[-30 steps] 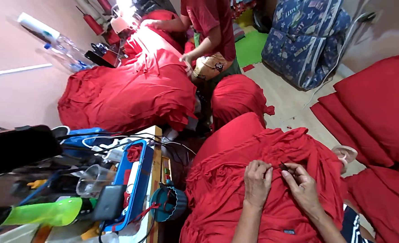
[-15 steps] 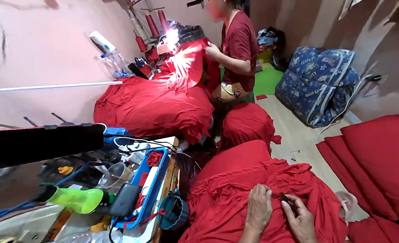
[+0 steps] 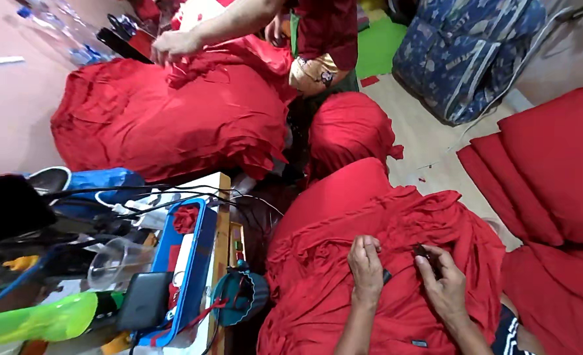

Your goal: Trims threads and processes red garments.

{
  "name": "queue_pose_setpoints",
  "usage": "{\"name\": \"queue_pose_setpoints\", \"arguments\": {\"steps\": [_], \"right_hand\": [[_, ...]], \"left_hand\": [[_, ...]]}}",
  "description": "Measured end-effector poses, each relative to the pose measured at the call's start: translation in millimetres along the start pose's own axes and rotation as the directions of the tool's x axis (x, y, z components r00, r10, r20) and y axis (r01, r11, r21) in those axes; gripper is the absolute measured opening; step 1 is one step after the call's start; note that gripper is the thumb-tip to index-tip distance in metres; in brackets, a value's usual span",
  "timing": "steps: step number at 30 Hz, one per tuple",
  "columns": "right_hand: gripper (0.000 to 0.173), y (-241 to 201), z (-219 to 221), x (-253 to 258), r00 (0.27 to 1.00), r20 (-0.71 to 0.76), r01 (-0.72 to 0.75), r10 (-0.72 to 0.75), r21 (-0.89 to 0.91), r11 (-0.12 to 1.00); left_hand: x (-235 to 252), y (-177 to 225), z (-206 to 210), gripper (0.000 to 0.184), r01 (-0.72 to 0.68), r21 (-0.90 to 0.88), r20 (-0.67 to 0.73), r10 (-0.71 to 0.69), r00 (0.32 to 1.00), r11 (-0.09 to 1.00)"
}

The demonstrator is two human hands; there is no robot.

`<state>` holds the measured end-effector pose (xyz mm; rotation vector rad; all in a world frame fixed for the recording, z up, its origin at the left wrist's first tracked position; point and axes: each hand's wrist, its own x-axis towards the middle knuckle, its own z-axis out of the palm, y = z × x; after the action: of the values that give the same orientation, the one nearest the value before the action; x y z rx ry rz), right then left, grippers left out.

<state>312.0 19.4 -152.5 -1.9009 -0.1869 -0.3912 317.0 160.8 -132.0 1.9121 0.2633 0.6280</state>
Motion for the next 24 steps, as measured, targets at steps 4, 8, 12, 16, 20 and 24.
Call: {"name": "queue_pose_setpoints", "arguments": {"steps": [4, 8, 12, 16, 20, 24], "right_hand": [[0.033, -1, 2, 1, 1.0, 0.005, -0.023, 0.023, 0.001, 1.0], [0.032, -2, 2, 0, 1.0, 0.014, -0.022, 0.022, 0.014, 1.0], [0.032, -3, 3, -5, 0.998, -0.001, 0.061, -0.061, -0.055, 0.997], [0.033, 1, 4, -11, 0.976, 0.067, 0.216, -0.207, -0.192, 0.957], [0.033, 0, 5, -10, 0.977, 0.04, 0.212, -0.209, -0.221, 0.952], [0.033, 0, 9, -11, 0.968, 0.008, 0.243, -0.25, -0.272, 0.931]], "left_hand": [[2, 1, -1, 0.032, -0.012, 0.108, 0.062, 0.005, 0.998, 0.994], [1, -3, -3, 0.022, -0.113, 0.082, 0.12, 0.103, 0.987, 0.99], [-2, -8, -3, 0.023, -0.217, 0.023, 0.185, 0.21, 0.96, 0.976], [-3, -11, -3, 0.011, -0.261, -0.015, 0.152, 0.26, 0.954, 0.965], [-4, -12, -5, 0.012, -0.297, -0.013, 0.157, 0.296, 0.942, 0.955], [-7, -9, -5, 0.013, -0.333, 0.023, 0.134, 0.328, 0.935, 0.942]]}}
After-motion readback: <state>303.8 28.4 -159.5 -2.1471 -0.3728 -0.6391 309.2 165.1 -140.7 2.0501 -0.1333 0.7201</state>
